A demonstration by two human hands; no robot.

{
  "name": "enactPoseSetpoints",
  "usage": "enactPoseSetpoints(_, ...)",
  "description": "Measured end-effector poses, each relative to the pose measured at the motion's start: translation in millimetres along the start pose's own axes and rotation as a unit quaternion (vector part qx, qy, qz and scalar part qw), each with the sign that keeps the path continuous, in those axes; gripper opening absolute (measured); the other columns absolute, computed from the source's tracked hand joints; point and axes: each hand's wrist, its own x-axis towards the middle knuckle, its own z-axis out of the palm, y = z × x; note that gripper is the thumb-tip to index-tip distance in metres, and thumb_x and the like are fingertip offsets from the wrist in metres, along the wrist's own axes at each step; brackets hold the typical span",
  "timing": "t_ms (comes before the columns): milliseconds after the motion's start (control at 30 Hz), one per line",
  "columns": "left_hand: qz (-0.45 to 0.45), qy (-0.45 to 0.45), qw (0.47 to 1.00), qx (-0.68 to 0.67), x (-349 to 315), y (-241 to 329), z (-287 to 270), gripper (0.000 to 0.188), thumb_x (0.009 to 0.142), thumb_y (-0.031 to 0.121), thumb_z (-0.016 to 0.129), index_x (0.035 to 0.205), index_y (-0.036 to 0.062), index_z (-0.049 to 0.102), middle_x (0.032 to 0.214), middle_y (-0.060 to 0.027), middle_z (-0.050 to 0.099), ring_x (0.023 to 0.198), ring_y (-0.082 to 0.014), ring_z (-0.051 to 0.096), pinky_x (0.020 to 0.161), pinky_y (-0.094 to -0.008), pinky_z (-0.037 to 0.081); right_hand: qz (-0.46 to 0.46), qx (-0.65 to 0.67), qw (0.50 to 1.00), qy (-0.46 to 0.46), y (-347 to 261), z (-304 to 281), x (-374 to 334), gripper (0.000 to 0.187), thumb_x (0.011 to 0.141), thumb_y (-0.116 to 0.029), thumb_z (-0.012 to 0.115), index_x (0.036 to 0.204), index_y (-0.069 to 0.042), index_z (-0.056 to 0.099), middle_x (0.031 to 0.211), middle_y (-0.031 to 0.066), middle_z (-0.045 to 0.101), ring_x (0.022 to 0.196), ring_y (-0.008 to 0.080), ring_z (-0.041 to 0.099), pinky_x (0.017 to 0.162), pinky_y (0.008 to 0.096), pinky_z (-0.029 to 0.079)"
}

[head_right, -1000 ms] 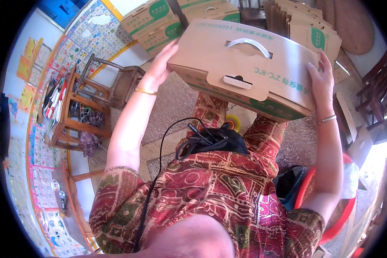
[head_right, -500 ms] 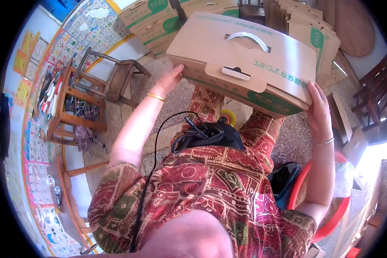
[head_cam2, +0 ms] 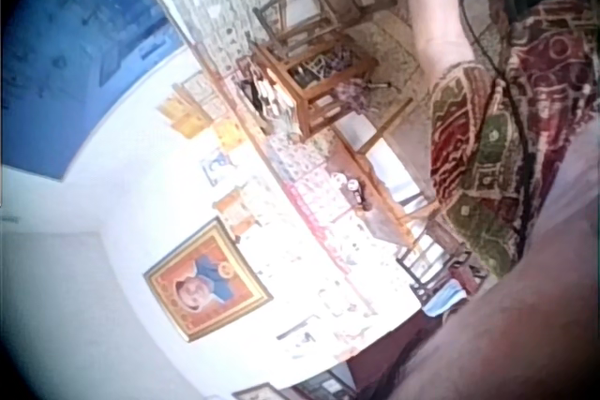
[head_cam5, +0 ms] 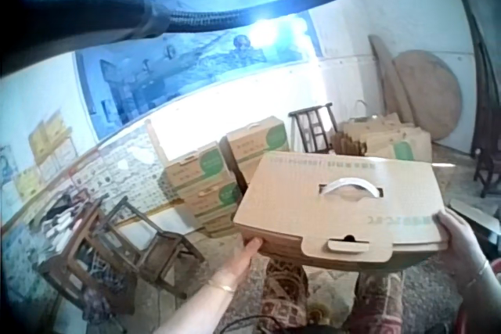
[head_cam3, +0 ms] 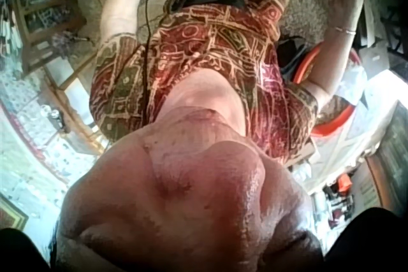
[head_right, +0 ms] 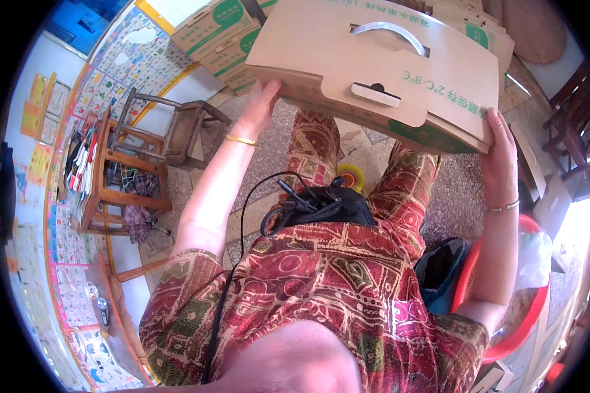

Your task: The person sits on the floor and assembles flat-packed cardboard boxes. They fold the flaps, use scissors to cut tape, and secure the boxes with adhesive tape. The person handles multiple boxes, stacking the finished ones.

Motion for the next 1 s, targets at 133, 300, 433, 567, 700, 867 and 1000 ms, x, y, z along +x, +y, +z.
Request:
enactPoseSetpoints(133,0.020,-0.013,1.000,0.014,6.0,9.3,19.9,0.075,0.079,0.040,0.072,0.134,0.0010,0.038,0.127,-0.0096,0.051,0.118,-0.0187,0.045,0.101,-0.0325,0.035,-0.017,0.042,0.998,0.033,-0.5,-15.5,8.3,0.038,0.093,-0.023,0.056,0.120,0.003,0.052,0.115,0.0109,0.059,0.107,0.0181,0.056,0.093,0.0320,0.044)
enactPoseSetpoints(300,0.003,-0.025,0.999,0.025,5.9,9.3,36.3,0.073,0.079,0.033,0.074,0.135,0.0026,0.038,0.127,-0.0092,0.051,0.117,-0.0189,0.047,0.101,-0.0325,0.036,0.043,0.036,0.997,0.054,-2.9,-30.9,1.4,0.044,0.095,-0.036,0.050,0.125,-0.003,0.051,0.120,0.0126,0.058,0.110,0.0244,0.056,0.093,0.0427,0.044)
enactPoseSetpoints(433,-0.045,-0.053,0.997,-0.046,8.0,12.1,51.2,0.081,0.078,0.026,0.075,0.141,0.0057,0.029,0.131,-0.0107,0.048,0.121,-0.0205,0.044,0.105,-0.0337,0.032,0.060,-0.041,0.997,0.010,-5.9,-63.5,-1.2,0.055,0.096,-0.046,0.042,0.134,-0.006,0.043,0.131,0.0143,0.051,0.122,0.0298,0.048,0.096,0.0515,0.040)
enactPoseSetpoints(567,0.005,-0.091,0.994,-0.057,19.7,0.3,63.3,0.094,0.078,0.026,0.075,0.147,0.0054,0.015,0.139,-0.0128,0.039,0.128,-0.0207,0.036,0.108,-0.0342,0.028,-0.043,-0.249,0.967,-0.044,-18.7,-117.6,12.0,0.056,0.095,-0.045,0.045,0.135,-0.007,0.041,0.131,0.0135,0.050,0.121,0.0298,0.048,0.095,0.0512,0.041)
enactPoseSetpoints(700,0.054,-0.127,0.988,-0.064,34.5,-7.7,78.7,0.101,0.077,0.026,0.076,0.148,0.0033,0.007,0.143,-0.0144,0.034,0.131,-0.0204,0.032,0.109,-0.0339,0.026,-0.046,-0.177,0.983,0.004,-43.1,-109.1,15.6,0.053,0.093,-0.042,0.050,0.134,-0.009,0.042,0.130,0.0125,0.051,0.120,0.0286,0.048,0.095,0.0498,0.042)
enactPoseSetpoints(867,0.041,-0.143,0.986,-0.071,54.1,-10.5,82.8,0.104,0.076,0.027,0.076,0.148,0.0025,0.004,0.143,-0.0168,0.034,0.130,-0.0210,0.034,0.108,-0.0327,0.027,0.005,-0.034,0.994,0.104,-72.3,-60.7,10.5,0.053,0.092,-0.042,0.053,0.132,-0.009,0.045,0.129,0.0119,0.051,0.119,0.0277,0.049,0.096,0.0492,0.042)
enactPoseSetpoints(1000,0.013,-0.126,0.991,-0.042,66.3,-13.8,74.7,0.102,0.079,0.024,0.074,0.148,0.0025,0.002,0.145,-0.0149,0.032,0.133,-0.0206,0.030,0.109,-0.0326,0.024,0.042,-0.019,0.993,0.104,-76.0,-44.6,37.8,0.052,0.092,-0.042,0.053,0.132,-0.009,0.045,0.128,0.0116,0.052,0.118,0.0272,0.050,0.096,0.0493,0.042)
